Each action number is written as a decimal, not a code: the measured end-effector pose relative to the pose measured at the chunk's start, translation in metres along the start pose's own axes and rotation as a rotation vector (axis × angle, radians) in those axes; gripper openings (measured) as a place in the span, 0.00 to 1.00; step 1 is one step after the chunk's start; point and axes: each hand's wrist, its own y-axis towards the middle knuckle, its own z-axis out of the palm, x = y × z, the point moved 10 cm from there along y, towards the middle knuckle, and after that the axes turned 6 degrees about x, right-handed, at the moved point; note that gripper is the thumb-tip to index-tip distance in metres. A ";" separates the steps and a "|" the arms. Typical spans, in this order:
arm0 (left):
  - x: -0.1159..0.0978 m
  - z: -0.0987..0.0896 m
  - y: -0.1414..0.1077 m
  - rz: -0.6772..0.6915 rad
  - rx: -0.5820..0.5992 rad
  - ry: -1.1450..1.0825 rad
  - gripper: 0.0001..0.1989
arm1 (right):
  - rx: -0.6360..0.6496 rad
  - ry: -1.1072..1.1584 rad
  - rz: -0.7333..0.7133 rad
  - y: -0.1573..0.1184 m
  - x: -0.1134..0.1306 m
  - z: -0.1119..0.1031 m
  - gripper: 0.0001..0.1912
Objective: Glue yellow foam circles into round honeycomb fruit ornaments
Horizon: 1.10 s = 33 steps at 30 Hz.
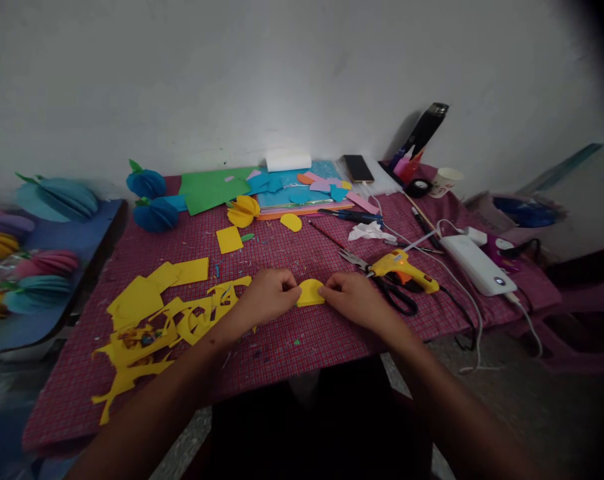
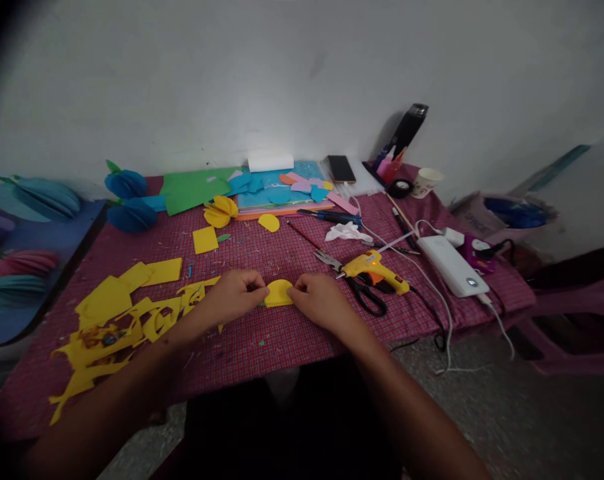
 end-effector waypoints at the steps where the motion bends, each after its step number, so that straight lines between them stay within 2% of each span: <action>1: 0.000 0.000 0.000 -0.001 0.002 0.015 0.08 | 0.002 -0.012 -0.002 0.000 0.001 0.000 0.11; 19: -0.004 0.004 0.000 0.006 0.050 0.113 0.09 | 0.011 -0.121 -0.008 -0.001 0.006 0.000 0.11; 33: -0.004 0.006 0.000 0.014 0.043 0.140 0.08 | 0.010 -0.191 0.015 -0.001 0.007 0.002 0.10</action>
